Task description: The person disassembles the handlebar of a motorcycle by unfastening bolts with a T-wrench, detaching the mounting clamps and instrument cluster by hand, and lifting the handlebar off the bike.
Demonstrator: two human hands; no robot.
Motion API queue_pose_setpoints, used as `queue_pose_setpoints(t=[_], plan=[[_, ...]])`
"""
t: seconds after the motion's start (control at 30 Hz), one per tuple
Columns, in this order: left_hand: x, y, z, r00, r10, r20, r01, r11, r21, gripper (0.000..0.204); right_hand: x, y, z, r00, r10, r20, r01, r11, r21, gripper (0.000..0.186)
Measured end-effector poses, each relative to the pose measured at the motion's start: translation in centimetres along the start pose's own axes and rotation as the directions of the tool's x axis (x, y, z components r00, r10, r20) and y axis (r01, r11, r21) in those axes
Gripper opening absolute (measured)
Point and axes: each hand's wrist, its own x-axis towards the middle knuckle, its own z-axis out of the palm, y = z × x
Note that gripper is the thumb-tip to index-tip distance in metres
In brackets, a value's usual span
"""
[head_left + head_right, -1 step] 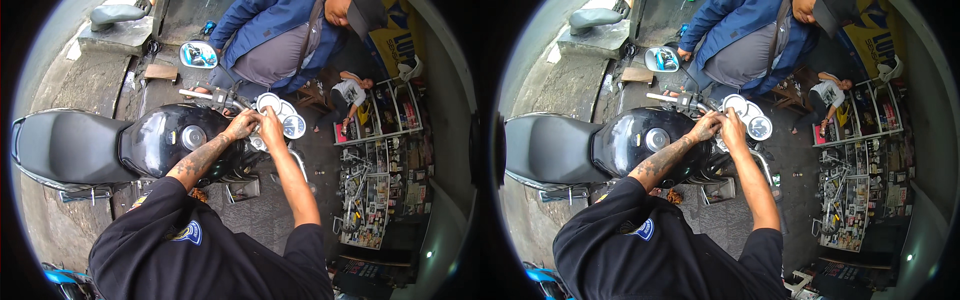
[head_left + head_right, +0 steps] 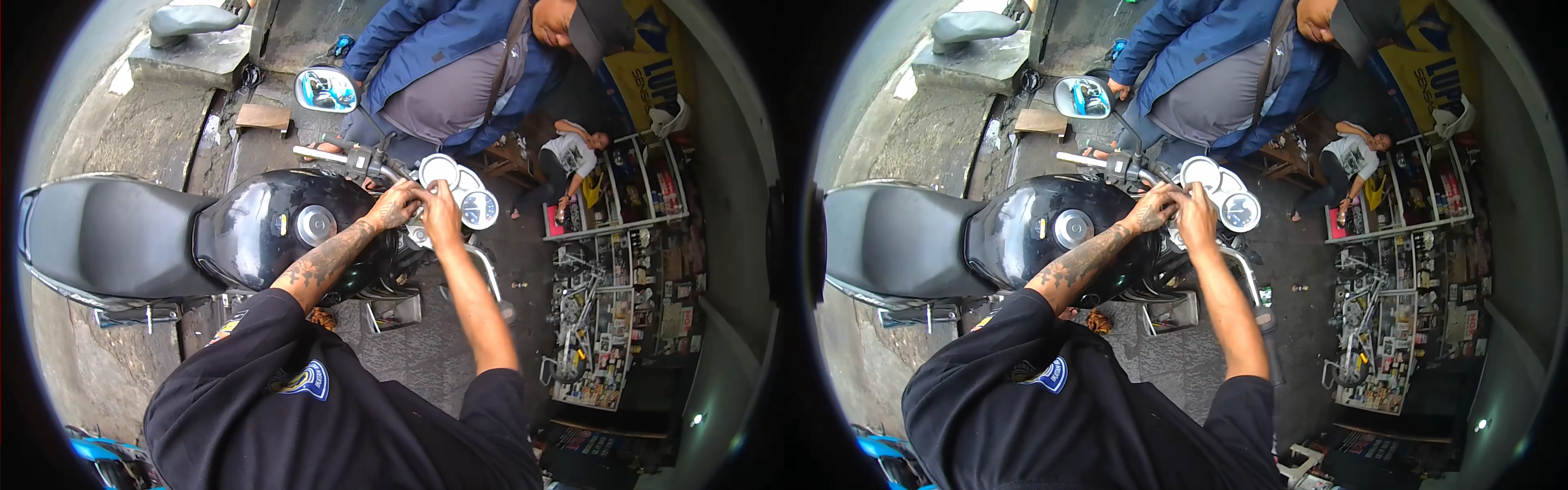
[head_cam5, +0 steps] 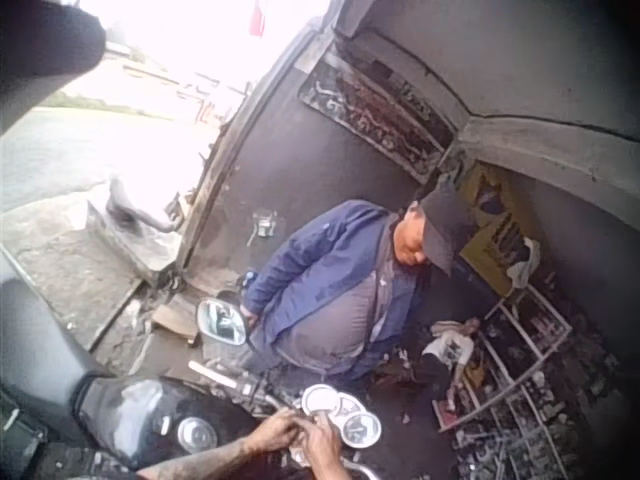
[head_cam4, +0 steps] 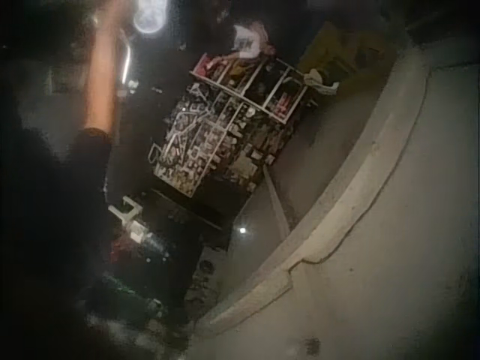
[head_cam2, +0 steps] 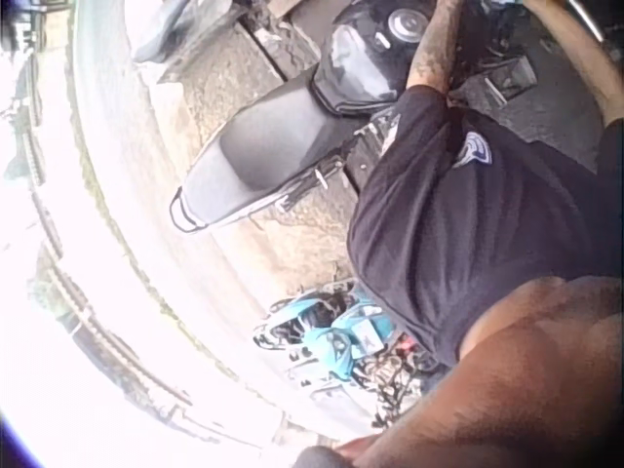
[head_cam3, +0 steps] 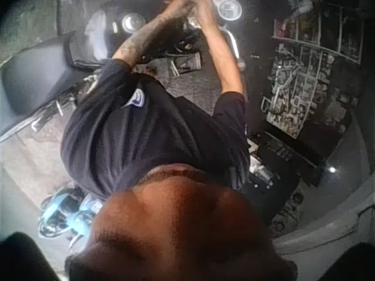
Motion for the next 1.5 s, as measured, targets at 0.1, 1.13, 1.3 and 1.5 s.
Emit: queue_pose_setpoints(t=[0.1,1.13,1.3,1.5], plan=[[-0.3,-0.8,-0.2,1.0,0.02,0.017,-0.021,0.997,0.072,0.026,-2.2,-3.1,2.6,0.963,0.161,-0.215,-0.119,0.974,0.195,0.033],[-0.1,-0.4,-0.1,0.997,0.072,-0.031,-0.071,0.997,0.042,0.026,-0.7,-3.8,6.1,0.603,0.738,-0.302,0.031,0.356,0.934,0.019],[0.1,0.1,-0.3,0.999,0.002,0.054,-0.008,0.995,0.098,0.034,1.1,-1.9,6.4,0.625,0.772,-0.115,-0.294,0.369,0.882,0.027],[-0.1,0.3,0.0,0.998,-0.044,0.038,0.042,0.999,0.029,0.036,-0.3,-2.0,3.6,0.857,0.39,-0.337,-0.241,0.881,0.407,0.028]])
